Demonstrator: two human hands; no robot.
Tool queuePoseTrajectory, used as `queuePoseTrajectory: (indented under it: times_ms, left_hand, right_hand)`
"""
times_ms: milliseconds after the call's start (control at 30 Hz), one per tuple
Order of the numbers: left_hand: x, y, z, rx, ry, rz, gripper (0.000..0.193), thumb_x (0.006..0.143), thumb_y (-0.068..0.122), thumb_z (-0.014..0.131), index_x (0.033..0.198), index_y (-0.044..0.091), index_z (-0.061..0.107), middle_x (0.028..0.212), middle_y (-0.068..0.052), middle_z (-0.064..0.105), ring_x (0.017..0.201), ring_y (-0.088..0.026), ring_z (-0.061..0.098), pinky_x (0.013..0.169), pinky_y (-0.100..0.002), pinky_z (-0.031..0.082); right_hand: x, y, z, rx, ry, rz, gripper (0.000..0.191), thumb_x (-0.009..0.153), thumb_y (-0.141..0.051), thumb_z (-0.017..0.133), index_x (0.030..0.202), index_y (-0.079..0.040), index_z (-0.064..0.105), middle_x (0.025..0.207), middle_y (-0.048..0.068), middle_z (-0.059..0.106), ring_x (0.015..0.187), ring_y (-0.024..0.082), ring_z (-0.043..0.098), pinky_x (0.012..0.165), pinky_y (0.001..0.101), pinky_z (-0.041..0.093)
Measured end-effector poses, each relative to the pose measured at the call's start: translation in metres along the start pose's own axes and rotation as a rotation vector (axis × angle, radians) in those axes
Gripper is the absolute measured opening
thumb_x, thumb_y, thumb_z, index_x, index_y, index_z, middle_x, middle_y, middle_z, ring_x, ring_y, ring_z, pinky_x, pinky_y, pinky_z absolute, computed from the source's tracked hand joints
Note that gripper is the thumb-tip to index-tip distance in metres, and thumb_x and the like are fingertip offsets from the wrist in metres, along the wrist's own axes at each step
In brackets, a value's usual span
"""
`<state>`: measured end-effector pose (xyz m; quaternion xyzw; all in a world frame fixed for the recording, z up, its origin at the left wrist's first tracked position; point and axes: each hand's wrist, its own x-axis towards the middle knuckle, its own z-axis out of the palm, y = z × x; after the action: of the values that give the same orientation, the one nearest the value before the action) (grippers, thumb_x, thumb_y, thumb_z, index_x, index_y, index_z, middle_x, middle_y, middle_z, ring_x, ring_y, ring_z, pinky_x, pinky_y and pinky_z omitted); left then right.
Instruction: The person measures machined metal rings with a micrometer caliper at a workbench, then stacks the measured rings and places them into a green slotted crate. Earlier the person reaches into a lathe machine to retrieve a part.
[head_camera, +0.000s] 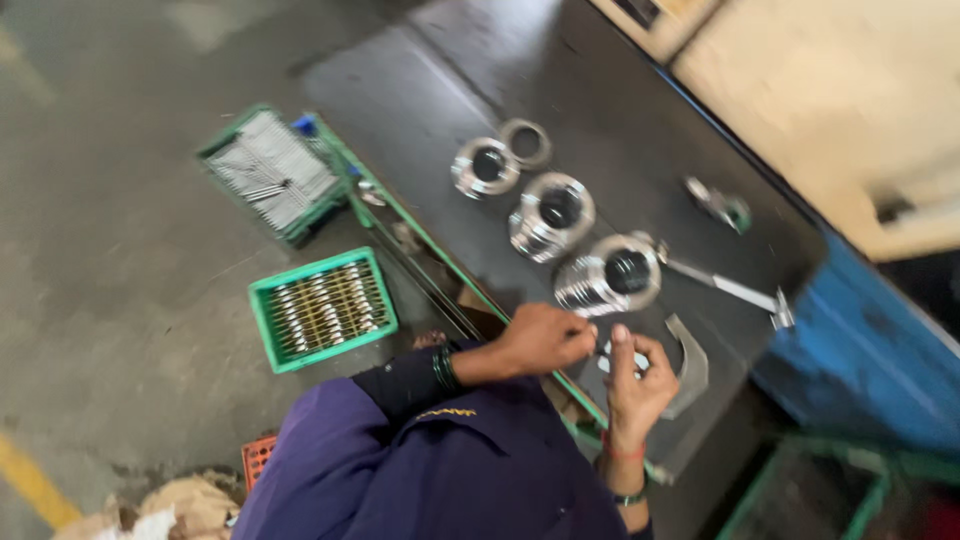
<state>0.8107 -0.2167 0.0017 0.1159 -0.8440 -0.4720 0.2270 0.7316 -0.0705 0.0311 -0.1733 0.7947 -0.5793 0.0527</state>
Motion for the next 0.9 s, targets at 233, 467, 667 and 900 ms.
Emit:
queuePoseTrajectory:
  times_ms: [233,467,667,900]
  left_hand:
    - [0.044,0.026,-0.020,-0.287,-0.143,0.038,0.033,0.098,0.033,0.060,0.079,0.010,0.072,0.062,-0.007,0.062,0.056,-0.019,0.060,0.052,-0.036,0.047]
    - [0.073,0.032,-0.044,-0.440,-0.436,0.004,0.041,0.100,0.027,0.064,0.070,0.001,0.056,0.056,-0.005,0.038,0.055,-0.006,0.034,0.048,-0.033,0.031]
    - [0.080,0.010,-0.041,-0.538,-0.467,0.027,0.041,0.100,0.022,0.063,0.066,0.000,0.055,0.055,0.002,0.041,0.053,-0.004,0.036,0.047,-0.030,0.029]
    - [0.070,-0.025,-0.021,-0.956,-0.518,-0.127,0.037,0.105,0.017,0.055,0.071,0.002,0.054,0.066,0.004,0.050,0.060,-0.003,0.042,0.053,-0.026,0.032]
  right_hand:
    - [0.008,-0.026,-0.012,0.120,0.167,0.007,0.028,0.101,-0.026,0.073,0.088,-0.001,0.070,0.068,0.000,0.062,0.053,0.003,0.051,0.046,0.0185,0.037]
    - [0.002,-0.034,-0.008,0.241,0.357,0.151,0.026,0.099,-0.025,0.071,0.088,-0.001,0.068,0.070,-0.002,0.062,0.049,0.002,0.046,0.043,0.0191,0.035]
    - [0.000,-0.024,-0.001,0.254,0.332,0.131,0.028,0.103,-0.024,0.068,0.089,-0.001,0.068,0.062,-0.002,0.055,0.048,0.002,0.045,0.043,0.0191,0.033]
    - [0.000,-0.006,0.017,0.629,0.433,0.207,0.027,0.103,-0.023,0.068,0.089,0.000,0.065,0.066,-0.001,0.057,0.046,0.003,0.042,0.042,0.0196,0.032]
